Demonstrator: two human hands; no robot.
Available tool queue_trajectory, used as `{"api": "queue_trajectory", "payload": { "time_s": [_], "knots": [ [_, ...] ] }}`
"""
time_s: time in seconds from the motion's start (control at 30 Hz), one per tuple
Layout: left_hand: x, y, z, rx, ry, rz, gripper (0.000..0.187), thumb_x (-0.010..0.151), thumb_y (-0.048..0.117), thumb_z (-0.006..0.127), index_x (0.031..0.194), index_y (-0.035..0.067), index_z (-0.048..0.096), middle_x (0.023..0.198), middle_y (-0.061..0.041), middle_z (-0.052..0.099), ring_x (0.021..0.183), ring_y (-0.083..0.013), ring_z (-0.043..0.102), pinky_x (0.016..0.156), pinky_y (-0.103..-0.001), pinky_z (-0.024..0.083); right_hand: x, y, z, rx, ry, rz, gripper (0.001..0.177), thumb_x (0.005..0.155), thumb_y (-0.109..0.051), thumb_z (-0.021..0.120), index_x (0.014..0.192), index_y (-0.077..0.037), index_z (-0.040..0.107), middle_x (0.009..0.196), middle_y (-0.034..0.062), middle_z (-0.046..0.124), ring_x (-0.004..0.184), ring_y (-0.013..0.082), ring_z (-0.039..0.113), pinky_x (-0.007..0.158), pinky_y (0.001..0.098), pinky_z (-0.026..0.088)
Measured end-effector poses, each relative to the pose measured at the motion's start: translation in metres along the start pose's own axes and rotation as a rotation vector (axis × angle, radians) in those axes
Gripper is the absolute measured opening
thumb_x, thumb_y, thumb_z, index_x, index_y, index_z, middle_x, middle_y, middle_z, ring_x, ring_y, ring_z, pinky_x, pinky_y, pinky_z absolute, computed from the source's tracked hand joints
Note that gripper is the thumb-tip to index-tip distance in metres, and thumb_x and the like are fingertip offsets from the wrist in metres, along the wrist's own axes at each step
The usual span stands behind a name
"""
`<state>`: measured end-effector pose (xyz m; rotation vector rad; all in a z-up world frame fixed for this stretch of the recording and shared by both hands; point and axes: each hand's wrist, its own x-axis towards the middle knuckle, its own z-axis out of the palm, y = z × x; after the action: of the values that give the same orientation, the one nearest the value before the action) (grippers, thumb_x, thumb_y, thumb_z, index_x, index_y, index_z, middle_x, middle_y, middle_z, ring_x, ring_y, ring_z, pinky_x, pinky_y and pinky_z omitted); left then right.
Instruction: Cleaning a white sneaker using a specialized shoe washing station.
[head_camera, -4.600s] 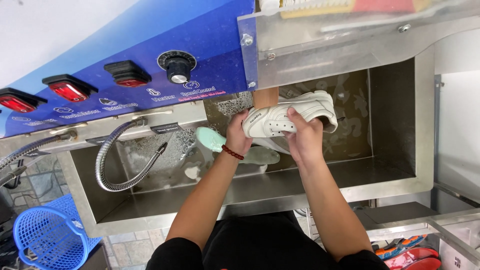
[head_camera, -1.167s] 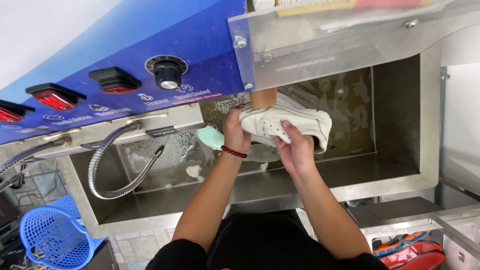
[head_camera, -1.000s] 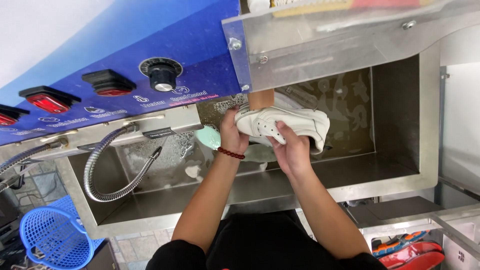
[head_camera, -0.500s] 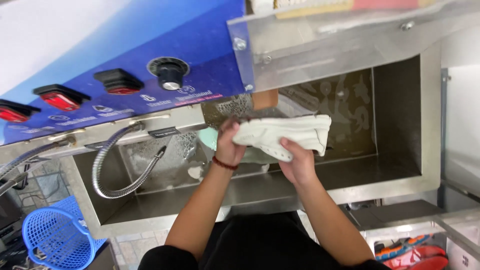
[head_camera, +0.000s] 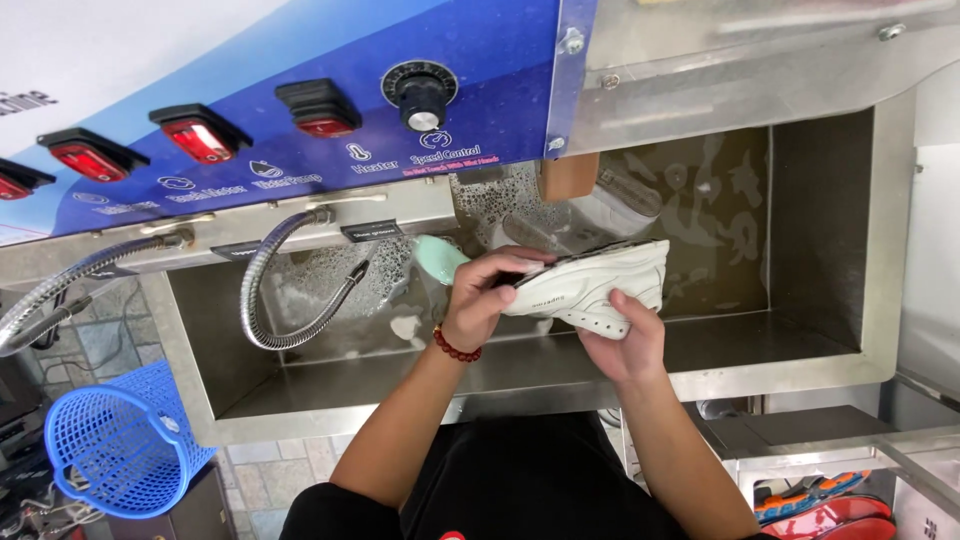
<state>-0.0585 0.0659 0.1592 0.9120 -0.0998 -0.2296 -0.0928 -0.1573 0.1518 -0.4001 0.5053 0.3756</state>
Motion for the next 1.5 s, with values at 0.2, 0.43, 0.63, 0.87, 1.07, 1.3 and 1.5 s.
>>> {"api": "queue_trajectory", "payload": {
  "time_s": [0.2, 0.43, 0.63, 0.87, 1.07, 1.3, 1.5],
  "knots": [
    [-0.031, -0.01, 0.014, 0.207, 0.03, 0.053, 0.041, 0.096, 0.013, 0.077, 0.13, 0.004, 0.057, 0.146, -0.019, 0.056, 0.137, -0.0267, 0.056, 0.12, -0.042, 0.045, 0.002, -0.001, 0.045, 0.085, -0.216, -0.1, 0.059, 0.094, -0.024, 0.067, 0.145, -0.002, 0.048, 0.141, 0.0155, 0.061, 0.134, 0.0344, 0.056, 0.117, 0.0528, 0.038],
    [-0.045, -0.051, 0.015, 0.27, 0.197, -0.042, 0.053, 0.097, 0.013, 0.075, 0.141, 0.003, 0.047, 0.142, -0.015, 0.049, 0.13, -0.0206, 0.051, 0.116, -0.037, 0.043, 0.026, 0.03, 0.043, -0.091, 0.017, -0.244, 0.047, 0.091, -0.011, 0.063, 0.136, -0.001, 0.055, 0.129, 0.0084, 0.068, 0.125, 0.0233, 0.062, 0.113, 0.0416, 0.042],
    [0.0, -0.058, 0.021, 0.177, 0.254, -0.072, 0.063, 0.098, 0.021, 0.072, 0.148, -0.001, 0.041, 0.146, -0.014, 0.051, 0.136, -0.0218, 0.05, 0.117, -0.037, 0.041, 0.072, 0.013, 0.03, -0.13, 0.075, -0.221, 0.028, 0.093, -0.002, 0.068, 0.121, 0.002, 0.062, 0.113, 0.0126, 0.07, 0.104, 0.0245, 0.069, 0.095, 0.0405, 0.055],
    [0.036, -0.058, 0.044, 0.074, 0.35, -0.197, 0.06, 0.099, 0.018, 0.067, 0.15, -0.006, 0.047, 0.142, -0.013, 0.059, 0.129, -0.0188, 0.056, 0.111, -0.033, 0.045, 0.1, -0.021, 0.018, -0.137, 0.321, -0.146, 0.018, 0.093, -0.003, 0.069, 0.109, 0.004, 0.064, 0.105, 0.0145, 0.071, 0.096, 0.0273, 0.072, 0.085, 0.0418, 0.059],
    [0.057, -0.068, 0.05, 0.046, 0.318, -0.239, 0.064, 0.091, 0.005, 0.073, 0.149, -0.005, 0.047, 0.137, -0.012, 0.061, 0.126, -0.0194, 0.059, 0.11, -0.034, 0.047, 0.11, -0.053, 0.023, -0.169, 0.303, -0.056, 0.019, 0.091, -0.005, 0.068, 0.108, 0.002, 0.064, 0.103, 0.0131, 0.071, 0.094, 0.0271, 0.072, 0.084, 0.045, 0.06],
    [0.077, -0.076, 0.053, 0.0, 0.419, -0.295, 0.055, 0.093, 0.005, 0.07, 0.145, 0.0, 0.052, 0.126, -0.007, 0.064, 0.109, -0.0135, 0.064, 0.09, -0.027, 0.057, 0.136, -0.067, -0.003, -0.215, 0.345, -0.031, 0.019, 0.087, -0.001, 0.071, 0.105, -0.004, 0.066, 0.101, 0.0067, 0.072, 0.091, 0.0202, 0.073, 0.079, 0.0375, 0.059],
    [0.08, -0.104, 0.037, 0.133, 0.443, -0.368, 0.033, 0.099, 0.006, 0.072, 0.129, -0.007, 0.064, 0.114, -0.011, 0.069, 0.1, -0.0173, 0.065, 0.086, -0.033, 0.056, 0.138, -0.08, -0.014, -0.201, 0.404, -0.005, 0.015, 0.086, -0.005, 0.07, 0.101, -0.004, 0.068, 0.096, 0.006, 0.072, 0.083, 0.0176, 0.072, 0.066, 0.0327, 0.053]
  ]
}}
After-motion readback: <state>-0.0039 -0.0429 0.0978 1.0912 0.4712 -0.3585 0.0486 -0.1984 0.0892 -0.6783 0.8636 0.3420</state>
